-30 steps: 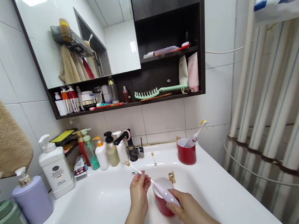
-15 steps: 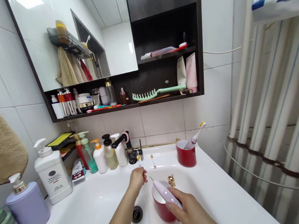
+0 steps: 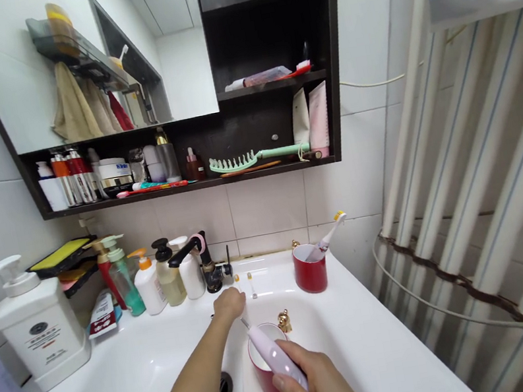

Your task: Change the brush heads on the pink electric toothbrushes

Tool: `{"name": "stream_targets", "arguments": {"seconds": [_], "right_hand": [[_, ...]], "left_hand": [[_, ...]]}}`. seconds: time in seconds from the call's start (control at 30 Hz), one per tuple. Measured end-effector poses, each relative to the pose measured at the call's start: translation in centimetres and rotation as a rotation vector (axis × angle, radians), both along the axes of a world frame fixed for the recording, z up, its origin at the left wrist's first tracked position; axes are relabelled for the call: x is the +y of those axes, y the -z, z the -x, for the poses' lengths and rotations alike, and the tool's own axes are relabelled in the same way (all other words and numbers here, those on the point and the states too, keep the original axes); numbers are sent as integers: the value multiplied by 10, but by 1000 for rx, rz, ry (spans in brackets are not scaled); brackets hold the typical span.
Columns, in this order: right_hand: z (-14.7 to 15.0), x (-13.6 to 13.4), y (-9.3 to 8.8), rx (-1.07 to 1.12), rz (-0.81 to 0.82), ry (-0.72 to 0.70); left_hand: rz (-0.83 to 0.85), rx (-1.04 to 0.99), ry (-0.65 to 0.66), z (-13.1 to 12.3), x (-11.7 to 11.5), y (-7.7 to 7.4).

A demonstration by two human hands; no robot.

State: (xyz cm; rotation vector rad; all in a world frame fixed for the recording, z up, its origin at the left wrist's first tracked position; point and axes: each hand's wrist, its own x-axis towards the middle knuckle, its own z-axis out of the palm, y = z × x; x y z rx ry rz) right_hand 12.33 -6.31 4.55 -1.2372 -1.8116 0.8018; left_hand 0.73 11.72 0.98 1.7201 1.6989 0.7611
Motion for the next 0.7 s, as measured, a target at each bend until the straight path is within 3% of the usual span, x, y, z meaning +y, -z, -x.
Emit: {"name": "stream_targets", "arguments": {"seconds": [0.17, 0.33, 0.5, 0.7], "right_hand": [[-2, -1, 0, 2, -8, -8], [-2, -2, -1, 8, -33, 15], [-3, -1, 2, 13, -44, 24], [0, 0, 16, 41, 83, 22]], "left_hand": [[-18, 77, 7, -21, 0, 1], [6, -34, -16, -36, 0, 3], [59, -307, -68, -30, -10, -7], [118, -838, -121, -3, -66, -18]]}}
